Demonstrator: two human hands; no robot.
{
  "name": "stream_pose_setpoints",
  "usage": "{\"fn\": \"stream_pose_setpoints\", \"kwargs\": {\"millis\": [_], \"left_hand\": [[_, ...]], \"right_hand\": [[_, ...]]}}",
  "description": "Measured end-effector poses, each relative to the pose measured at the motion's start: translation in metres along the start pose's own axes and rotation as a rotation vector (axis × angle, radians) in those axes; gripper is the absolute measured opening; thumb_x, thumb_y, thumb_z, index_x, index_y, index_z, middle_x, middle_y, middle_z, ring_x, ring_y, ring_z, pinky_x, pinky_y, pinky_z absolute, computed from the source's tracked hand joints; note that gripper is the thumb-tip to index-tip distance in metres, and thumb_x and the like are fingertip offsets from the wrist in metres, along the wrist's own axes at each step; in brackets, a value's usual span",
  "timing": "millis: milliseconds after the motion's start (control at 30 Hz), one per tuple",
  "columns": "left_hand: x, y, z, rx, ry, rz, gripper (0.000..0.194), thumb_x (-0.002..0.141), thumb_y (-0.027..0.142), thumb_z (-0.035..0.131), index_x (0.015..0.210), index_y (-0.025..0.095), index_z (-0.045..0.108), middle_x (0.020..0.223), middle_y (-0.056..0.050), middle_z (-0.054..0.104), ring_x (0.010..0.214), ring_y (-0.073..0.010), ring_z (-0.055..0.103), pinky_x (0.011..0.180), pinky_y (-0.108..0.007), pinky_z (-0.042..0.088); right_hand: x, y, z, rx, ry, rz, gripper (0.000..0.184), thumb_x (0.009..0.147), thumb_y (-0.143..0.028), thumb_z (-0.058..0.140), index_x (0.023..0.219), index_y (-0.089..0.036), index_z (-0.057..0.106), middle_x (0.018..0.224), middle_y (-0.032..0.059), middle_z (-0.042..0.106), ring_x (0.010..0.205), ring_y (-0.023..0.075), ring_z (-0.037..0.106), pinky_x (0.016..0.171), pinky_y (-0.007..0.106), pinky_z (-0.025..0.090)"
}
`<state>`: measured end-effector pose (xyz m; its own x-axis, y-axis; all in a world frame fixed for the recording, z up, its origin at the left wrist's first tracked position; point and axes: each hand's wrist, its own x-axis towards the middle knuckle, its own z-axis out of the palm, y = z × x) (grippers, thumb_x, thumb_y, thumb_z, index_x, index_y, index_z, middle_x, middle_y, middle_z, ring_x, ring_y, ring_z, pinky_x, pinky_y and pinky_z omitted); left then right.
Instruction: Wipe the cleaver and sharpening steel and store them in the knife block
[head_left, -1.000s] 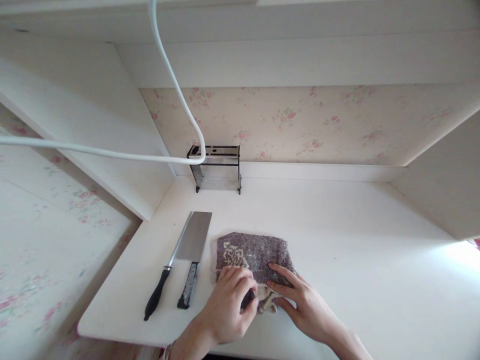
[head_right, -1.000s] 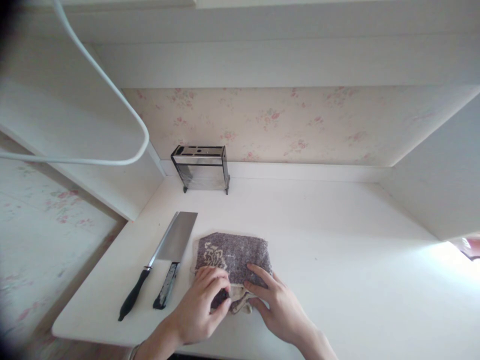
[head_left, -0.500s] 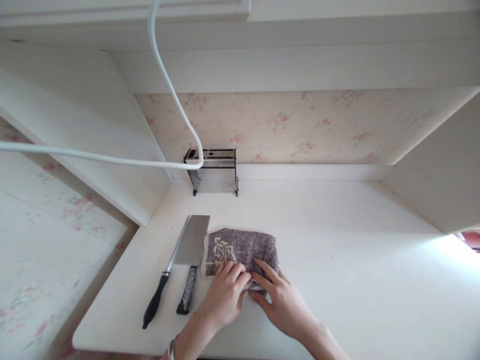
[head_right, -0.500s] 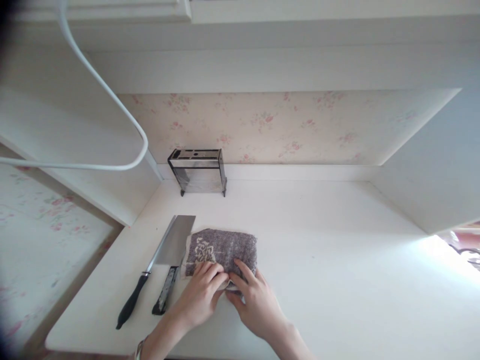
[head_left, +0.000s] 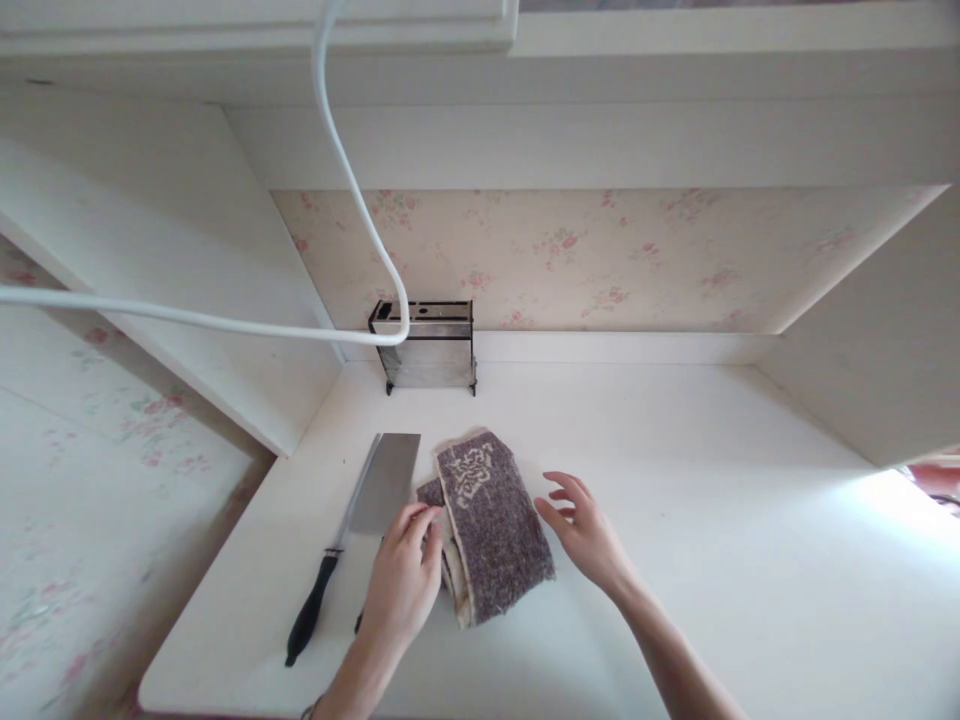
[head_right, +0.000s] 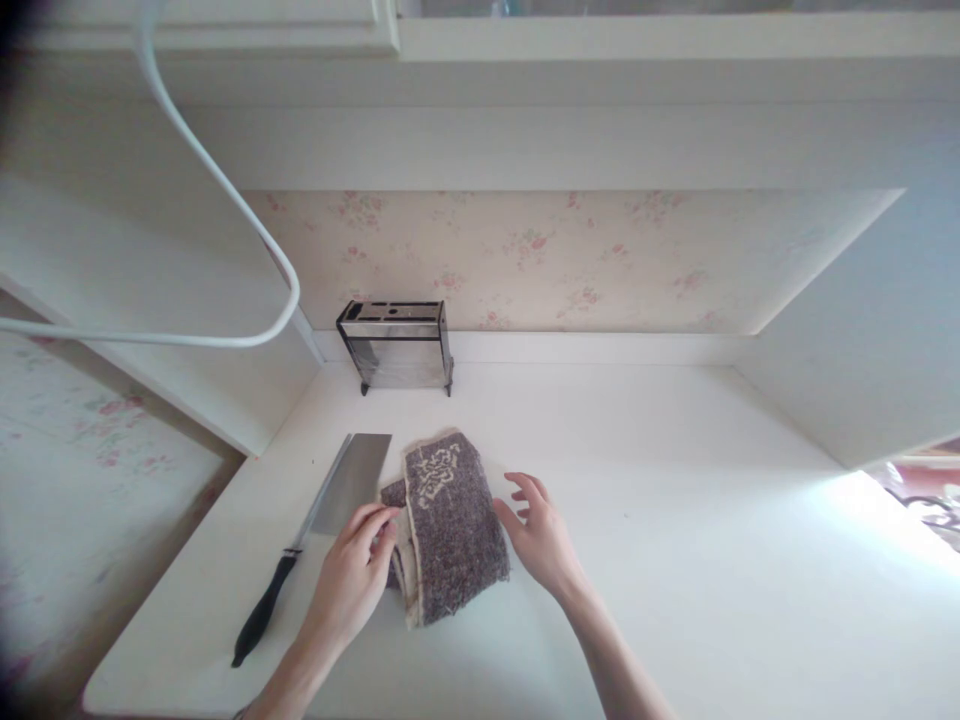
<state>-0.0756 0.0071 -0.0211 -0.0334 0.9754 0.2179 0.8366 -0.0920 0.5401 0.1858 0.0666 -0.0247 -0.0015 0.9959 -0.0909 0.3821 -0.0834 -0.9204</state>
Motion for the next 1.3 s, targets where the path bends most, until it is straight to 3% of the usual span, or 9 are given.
{"fn": "stream_pose_setpoints", "kwargs": {"millis": [200, 367, 467, 567, 733, 833, 967, 1133, 1300], "left_hand": [[-0.007, 0.006, 0.029, -0.109, 0.012, -0.204, 0.054, 0.09, 0.049, 0.051, 0.131, 0.015, 0.051, 0.136, -0.019, 0.056, 0.127, -0.0326, 0.052, 0.102, -0.051, 0.046], [0.008, 0.012, 0.025, -0.2, -0.014, -0.116, 0.041, 0.088, 0.043, 0.055, 0.121, 0.019, 0.057, 0.13, -0.014, 0.06, 0.123, -0.0294, 0.054, 0.104, -0.051, 0.042], [0.01, 0.013, 0.023, -0.303, 0.0, -0.081, 0.021, 0.092, 0.035, 0.048, 0.102, 0.022, 0.061, 0.113, -0.009, 0.066, 0.111, -0.0249, 0.061, 0.098, -0.045, 0.046], [0.01, 0.011, 0.024, -0.43, 0.006, -0.227, 0.022, 0.093, 0.04, 0.047, 0.098, 0.021, 0.057, 0.1, -0.007, 0.067, 0.097, -0.0227, 0.065, 0.089, -0.04, 0.049], [0.014, 0.013, 0.026, -0.534, -0.025, -0.374, 0.047, 0.089, 0.052, 0.052, 0.121, 0.018, 0.048, 0.107, -0.01, 0.068, 0.098, -0.0236, 0.066, 0.089, -0.039, 0.049], [0.015, 0.02, 0.024, -0.366, -0.096, -0.283, 0.047, 0.087, 0.052, 0.054, 0.119, 0.018, 0.052, 0.116, -0.013, 0.065, 0.109, -0.0271, 0.062, 0.095, -0.042, 0.047], [0.015, 0.032, 0.024, -0.037, -0.05, -0.131, 0.043, 0.094, 0.04, 0.046, 0.128, 0.015, 0.049, 0.121, -0.015, 0.061, 0.111, -0.0276, 0.062, 0.093, -0.04, 0.049], [0.02, 0.048, 0.025, 0.228, -0.085, -0.09, 0.031, 0.098, 0.032, 0.035, 0.107, 0.021, 0.062, 0.117, -0.012, 0.06, 0.087, -0.0225, 0.069, 0.073, -0.033, 0.053], [0.025, 0.051, 0.027, 0.093, -0.109, -0.094, 0.025, 0.095, 0.017, 0.035, 0.102, 0.022, 0.059, 0.111, -0.009, 0.061, 0.084, -0.0207, 0.067, 0.074, -0.032, 0.051]], "right_hand": [[0.025, 0.005, 0.043, 0.1, -0.267, 0.056, 0.071, 0.077, -0.038, 0.069, 0.142, -0.032, 0.043, 0.12, 0.005, 0.065, 0.105, 0.0249, 0.063, 0.095, 0.045, 0.048], [-0.002, -0.008, 0.052, 0.402, -0.467, 0.074, 0.1, 0.069, -0.032, 0.079, 0.152, -0.033, 0.022, 0.137, 0.0062, 0.057, 0.119, 0.0271, 0.058, 0.102, 0.048, 0.044], [-0.007, -0.012, 0.042, 0.64, -0.432, 0.197, 0.095, 0.074, -0.036, 0.077, 0.151, -0.035, 0.022, 0.138, 0.0051, 0.056, 0.119, 0.0259, 0.058, 0.103, 0.047, 0.045], [-0.002, -0.012, 0.033, 0.689, -0.306, 0.233, 0.082, 0.077, -0.039, 0.074, 0.147, -0.036, 0.032, 0.14, 0.0034, 0.055, 0.124, 0.0252, 0.055, 0.105, 0.045, 0.044], [0.012, -0.011, 0.029, 0.554, -0.304, 0.185, 0.072, 0.076, -0.042, 0.075, 0.14, -0.033, 0.044, 0.136, 0.002, 0.058, 0.126, 0.0245, 0.053, 0.109, 0.043, 0.04], [0.016, -0.011, 0.035, 0.421, -0.313, 0.135, 0.078, 0.075, -0.042, 0.076, 0.144, -0.032, 0.04, 0.139, 0.0027, 0.056, 0.127, 0.0245, 0.052, 0.111, 0.044, 0.037], [0.014, -0.007, 0.039, 0.229, -0.217, 0.019, 0.082, 0.077, -0.045, 0.073, 0.148, -0.029, 0.034, 0.148, 0.0041, 0.045, 0.136, 0.0247, 0.041, 0.115, 0.044, 0.029], [0.0, -0.01, 0.036, -0.003, -0.205, -0.109, 0.077, 0.086, -0.05, 0.06, 0.151, -0.027, 0.027, 0.149, 0.0074, 0.043, 0.139, 0.0249, 0.037, 0.117, 0.045, 0.026], [-0.011, -0.015, 0.035, -0.106, -0.177, -0.105, 0.075, 0.09, -0.049, 0.053, 0.153, -0.03, 0.019, 0.155, 0.008, 0.03, 0.141, 0.0259, 0.034, 0.116, 0.047, 0.027]]}}
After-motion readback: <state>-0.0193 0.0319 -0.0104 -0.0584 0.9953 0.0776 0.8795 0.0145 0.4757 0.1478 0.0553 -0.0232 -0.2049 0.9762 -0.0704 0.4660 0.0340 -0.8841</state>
